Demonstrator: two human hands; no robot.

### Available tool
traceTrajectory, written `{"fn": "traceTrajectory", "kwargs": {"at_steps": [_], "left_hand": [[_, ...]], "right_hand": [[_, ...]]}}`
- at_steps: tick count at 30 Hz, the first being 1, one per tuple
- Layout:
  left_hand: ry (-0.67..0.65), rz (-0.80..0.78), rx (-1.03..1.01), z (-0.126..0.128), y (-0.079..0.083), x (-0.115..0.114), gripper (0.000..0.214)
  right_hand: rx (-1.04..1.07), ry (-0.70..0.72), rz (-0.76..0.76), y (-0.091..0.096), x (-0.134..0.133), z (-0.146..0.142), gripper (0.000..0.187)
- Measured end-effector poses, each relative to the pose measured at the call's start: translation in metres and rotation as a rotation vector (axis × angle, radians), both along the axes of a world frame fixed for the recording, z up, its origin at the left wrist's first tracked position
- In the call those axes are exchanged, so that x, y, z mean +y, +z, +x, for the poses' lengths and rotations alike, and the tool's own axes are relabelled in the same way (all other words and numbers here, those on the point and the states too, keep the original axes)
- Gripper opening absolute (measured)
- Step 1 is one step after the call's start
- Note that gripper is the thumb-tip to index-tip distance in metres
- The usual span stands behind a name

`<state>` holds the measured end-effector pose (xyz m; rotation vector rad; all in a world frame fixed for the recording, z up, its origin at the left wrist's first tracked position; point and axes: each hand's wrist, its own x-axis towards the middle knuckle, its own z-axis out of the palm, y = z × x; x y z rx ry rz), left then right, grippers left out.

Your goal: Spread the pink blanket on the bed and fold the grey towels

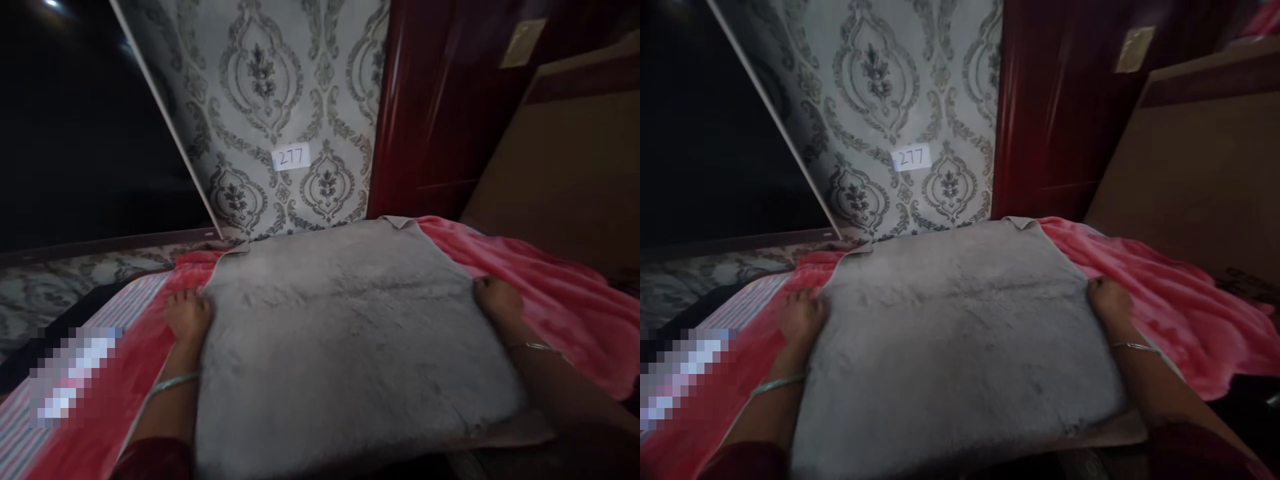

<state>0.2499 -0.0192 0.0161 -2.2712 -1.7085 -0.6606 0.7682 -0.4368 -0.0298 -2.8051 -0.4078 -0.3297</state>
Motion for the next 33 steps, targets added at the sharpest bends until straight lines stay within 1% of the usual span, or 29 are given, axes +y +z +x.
{"fn": "traceTrajectory", "kwargs": {"at_steps": [1,2,3,4,5,6,7,8,9,10,11,13,15,17,19,23,25,27,29,30,31,32,33], "left_hand": [[-0.12,0.049,0.062,0.008,-0.001,-0.003,0.058],[-0.246,0.042,0.132,0.019,-0.004,-0.007,0.06],[-0.358,-0.009,0.198,0.03,-0.007,-0.011,0.06],[-0.447,-0.088,0.258,0.04,-0.011,-0.015,0.059],[-0.511,-0.178,0.304,0.049,-0.014,-0.018,0.058],[-0.548,-0.262,0.334,0.056,-0.017,-0.019,0.058],[-0.557,-0.328,0.346,0.06,-0.02,-0.018,0.058],[-0.541,-0.37,0.344,0.06,-0.021,-0.016,0.06],[-0.503,-0.394,0.333,0.058,-0.021,-0.011,0.061],[-0.45,-0.411,0.32,0.053,-0.021,-0.006,0.062],[-0.383,-0.42,0.303,0.046,-0.019,0.0,0.063],[-0.247,-0.429,0.266,0.032,-0.016,0.011,0.065],[-0.154,-0.428,0.227,0.02,-0.013,0.019,0.067],[-0.11,-0.43,0.197,0.013,-0.012,0.022,0.068],[-0.088,-0.44,0.184,0.011,-0.012,0.022,0.07],[-0.088,-0.465,0.182,0.011,-0.01,0.018,0.072],[-0.094,-0.459,0.171,0.01,-0.006,0.015,0.071],[-0.099,-0.408,0.162,0.01,-0.002,0.009,0.067],[-0.094,-0.317,0.174,0.017,0.004,-0.003,0.062],[-0.104,-0.266,0.186,0.025,0.007,-0.012,0.059],[-0.142,-0.223,0.202,0.036,0.008,-0.022,0.057],[-0.198,-0.188,0.22,0.049,0.009,-0.036,0.056],[-0.315,-0.174,0.242,0.064,0.008,-0.051,0.054]], "right_hand": [[-0.021,0.011,0.011,0.001,0.006,-0.003,0.047],[-0.043,0.035,0.023,0.001,0.015,-0.007,0.048],[-0.068,0.086,0.031,0.0,0.027,-0.013,0.05],[-0.097,0.176,0.029,-0.002,0.04,-0.02,0.052],[-0.116,0.301,0.013,-0.004,0.054,-0.028,0.054],[-0.119,0.444,-0.016,-0.007,0.068,-0.036,0.056],[-0.102,0.582,-0.057,-0.01,0.079,-0.042,0.057],[-0.073,0.692,-0.101,-0.013,0.088,-0.046,0.057],[-0.037,0.755,-0.14,-0.016,0.093,-0.048,0.058],[-0.002,0.763,-0.17,-0.019,0.095,-0.047,0.059],[0.026,0.734,-0.191,-0.02,0.093,-0.042,0.06],[0.052,0.628,-0.211,-0.023,0.082,-0.027,0.063],[0.064,0.521,-0.216,-0.024,0.064,-0.009,0.064],[0.089,0.435,-0.21,-0.026,0.044,0.007,0.066],[0.119,0.387,-0.201,-0.028,0.024,0.018,0.067],[0.156,0.34,-0.206,-0.03,-0.008,0.022,0.067],[0.182,0.305,-0.211,-0.028,-0.018,0.016,0.066],[0.192,0.244,-0.197,-0.024,-0.022,0.004,0.065],[0.145,0.175,-0.163,-0.018,-0.014,-0.017,0.065],[0.103,0.178,-0.144,-0.015,-0.006,-0.032,0.065],[0.06,0.219,-0.128,-0.011,0.006,-0.048,0.065],[0.023,0.301,-0.117,-0.007,0.02,-0.066,0.064],[0.0,0.421,-0.113,-0.004,0.036,-0.086,0.063]]}}
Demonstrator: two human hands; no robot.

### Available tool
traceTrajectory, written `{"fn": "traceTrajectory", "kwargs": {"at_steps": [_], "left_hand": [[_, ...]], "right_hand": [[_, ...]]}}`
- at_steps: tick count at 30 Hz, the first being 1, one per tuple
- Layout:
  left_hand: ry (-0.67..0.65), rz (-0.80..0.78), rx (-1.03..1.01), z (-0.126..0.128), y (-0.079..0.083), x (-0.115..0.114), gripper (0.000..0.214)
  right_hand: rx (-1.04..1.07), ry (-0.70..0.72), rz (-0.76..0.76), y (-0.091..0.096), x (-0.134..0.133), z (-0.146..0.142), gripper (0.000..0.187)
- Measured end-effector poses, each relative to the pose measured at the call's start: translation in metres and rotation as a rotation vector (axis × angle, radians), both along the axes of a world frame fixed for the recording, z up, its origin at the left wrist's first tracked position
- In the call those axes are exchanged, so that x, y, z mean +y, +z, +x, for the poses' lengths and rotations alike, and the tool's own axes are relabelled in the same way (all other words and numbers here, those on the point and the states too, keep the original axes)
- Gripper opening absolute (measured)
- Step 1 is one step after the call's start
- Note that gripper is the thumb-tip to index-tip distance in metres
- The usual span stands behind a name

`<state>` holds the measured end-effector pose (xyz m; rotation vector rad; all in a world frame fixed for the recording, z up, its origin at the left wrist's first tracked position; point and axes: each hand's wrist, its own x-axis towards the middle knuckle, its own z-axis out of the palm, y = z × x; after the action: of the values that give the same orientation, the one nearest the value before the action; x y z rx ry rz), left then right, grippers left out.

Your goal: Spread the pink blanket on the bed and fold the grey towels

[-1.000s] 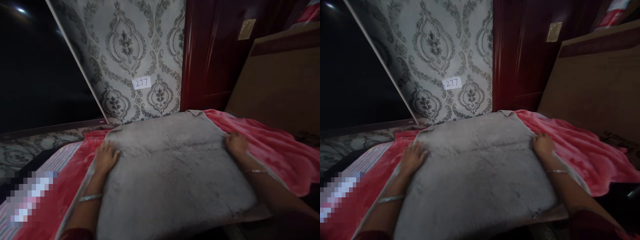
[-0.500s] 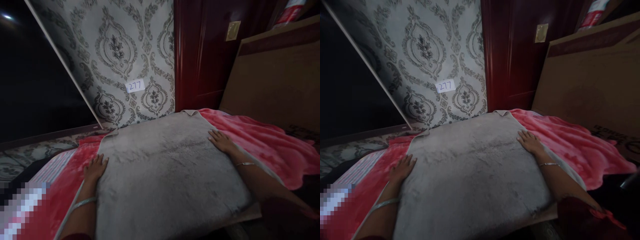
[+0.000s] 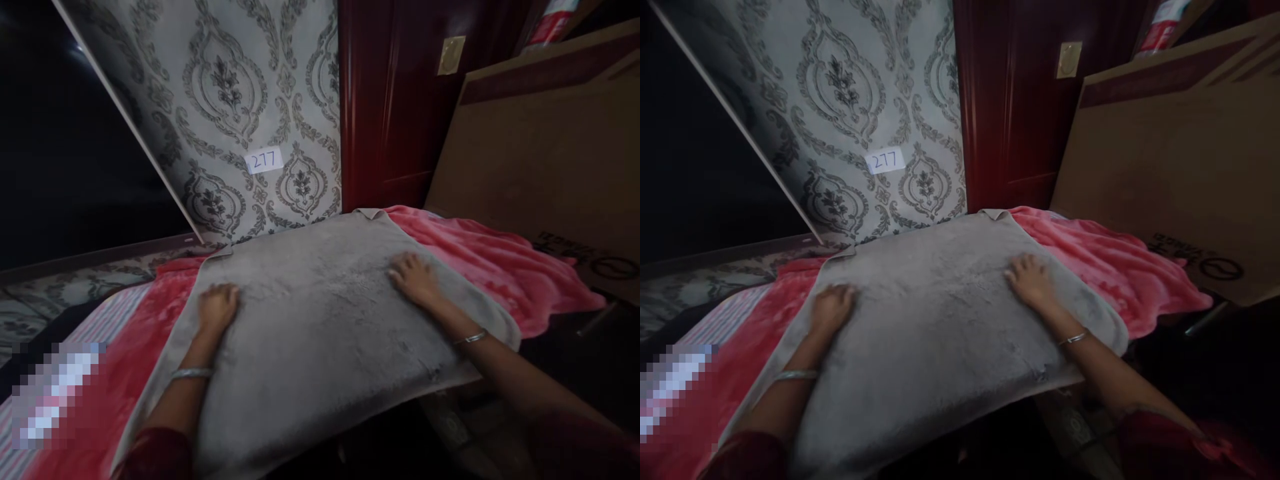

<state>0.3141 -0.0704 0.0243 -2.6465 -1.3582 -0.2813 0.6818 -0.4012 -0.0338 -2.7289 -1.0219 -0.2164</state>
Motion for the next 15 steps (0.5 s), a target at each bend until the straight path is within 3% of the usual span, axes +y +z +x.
{"fn": "traceTrajectory", "kwargs": {"at_steps": [3,5,7,10,15], "left_hand": [[-0.429,-0.09,0.07,0.046,-0.014,-0.052,0.055],[-0.613,-0.177,0.132,0.067,-0.028,-0.083,0.061],[-0.639,-0.18,0.118,0.075,-0.041,-0.103,0.063],[-0.582,-0.167,0.084,0.069,-0.05,-0.114,0.063],[-0.37,-0.188,0.101,0.02,-0.045,-0.103,0.064]], "right_hand": [[0.039,0.375,-0.03,0.004,0.046,-0.062,0.061],[0.065,0.534,-0.072,0.001,0.066,-0.095,0.061],[0.071,0.581,-0.095,-0.003,0.074,-0.116,0.062],[0.063,0.556,-0.126,-0.007,0.065,-0.121,0.062],[0.088,0.416,-0.221,-0.005,0.017,-0.092,0.065]]}}
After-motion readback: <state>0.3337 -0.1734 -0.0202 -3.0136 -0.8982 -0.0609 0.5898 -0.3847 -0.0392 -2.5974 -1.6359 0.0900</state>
